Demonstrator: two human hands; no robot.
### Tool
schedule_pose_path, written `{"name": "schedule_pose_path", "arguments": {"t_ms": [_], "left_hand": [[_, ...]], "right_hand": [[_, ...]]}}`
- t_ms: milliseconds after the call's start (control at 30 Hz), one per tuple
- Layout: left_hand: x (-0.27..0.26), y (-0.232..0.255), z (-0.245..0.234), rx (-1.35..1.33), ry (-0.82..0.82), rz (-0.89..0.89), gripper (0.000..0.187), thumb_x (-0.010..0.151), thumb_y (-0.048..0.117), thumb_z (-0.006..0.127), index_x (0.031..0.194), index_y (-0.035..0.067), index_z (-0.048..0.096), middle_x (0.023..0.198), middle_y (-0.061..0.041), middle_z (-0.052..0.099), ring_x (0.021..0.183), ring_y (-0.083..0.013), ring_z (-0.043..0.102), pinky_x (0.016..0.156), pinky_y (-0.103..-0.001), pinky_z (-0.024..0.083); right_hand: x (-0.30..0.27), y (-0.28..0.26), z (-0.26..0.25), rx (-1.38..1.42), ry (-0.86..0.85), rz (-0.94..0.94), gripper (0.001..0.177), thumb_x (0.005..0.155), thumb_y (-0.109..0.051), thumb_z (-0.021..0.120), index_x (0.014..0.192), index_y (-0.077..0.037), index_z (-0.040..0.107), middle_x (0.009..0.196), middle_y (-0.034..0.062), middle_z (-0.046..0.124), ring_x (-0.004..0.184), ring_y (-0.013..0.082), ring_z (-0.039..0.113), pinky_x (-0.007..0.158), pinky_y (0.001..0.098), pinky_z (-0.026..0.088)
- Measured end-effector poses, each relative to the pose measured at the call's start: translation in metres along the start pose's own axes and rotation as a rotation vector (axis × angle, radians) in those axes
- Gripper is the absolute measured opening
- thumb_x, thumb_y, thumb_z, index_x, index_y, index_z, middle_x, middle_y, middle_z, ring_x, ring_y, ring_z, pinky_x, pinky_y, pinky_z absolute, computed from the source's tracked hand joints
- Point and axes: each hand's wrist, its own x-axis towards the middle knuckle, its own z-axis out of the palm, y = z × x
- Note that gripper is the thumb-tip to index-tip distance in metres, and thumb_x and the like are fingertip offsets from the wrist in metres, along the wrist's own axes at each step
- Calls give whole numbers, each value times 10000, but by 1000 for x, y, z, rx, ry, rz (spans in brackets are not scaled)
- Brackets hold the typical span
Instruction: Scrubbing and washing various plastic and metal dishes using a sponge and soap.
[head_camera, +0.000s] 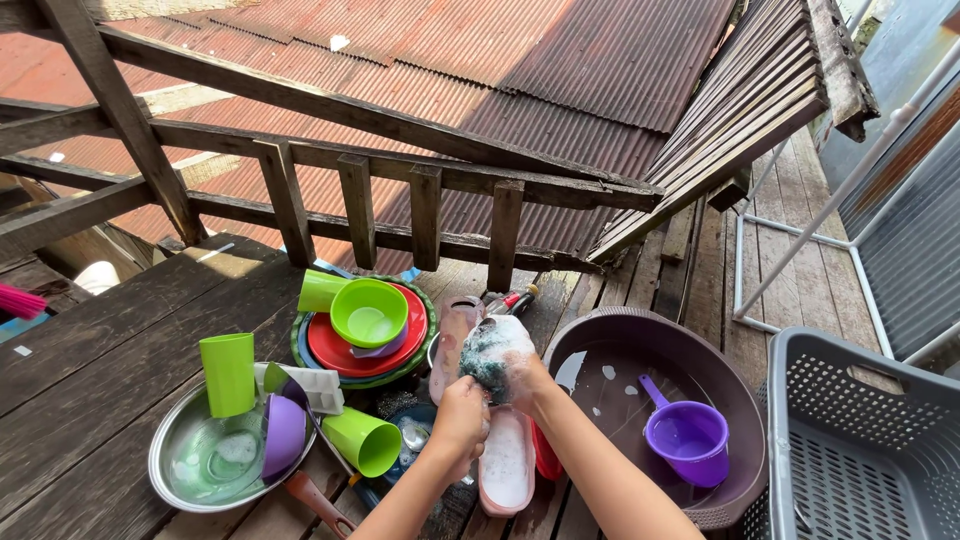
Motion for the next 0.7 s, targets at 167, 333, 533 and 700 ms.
{"name": "schedule_pose_path", "arguments": {"t_ms": [167,333,533,700], "left_hand": [[0,-6,-2,102,-11,44,185,1000,171,430,879,107,554,589,4,447,373,-105,301,335,-295,165],[2,-7,3,109,-41,98,205,1016,208,454,866,104,546,582,-1,436,374,-103,306,333,-295,170],[-4,14,9,21,-24,22,130,1005,204,427,982,142,539,621,-5,468,393,-99,331,353,-280,187],[9,0,1,-53,-83,-47,113,998,158,428,984,126,536,618,10,411,393,-83,291,346,-272,160]], "right_hand": [[16,9,-20,-29,172,-35,141,983,-128,547,969,-74,676,859,52,695,725,169,668,634,316,553],[18,4,-16,-24,172,-166,167,942,-105,547,960,-28,694,864,100,708,716,225,698,615,360,564],[27,15,-19,225,-162,-169,181,978,-145,557,872,-35,654,761,76,666,645,234,680,571,366,565],[16,-12,0,320,108,114,268,933,-277,509,825,-74,647,715,77,654,610,221,646,570,345,554]]}}
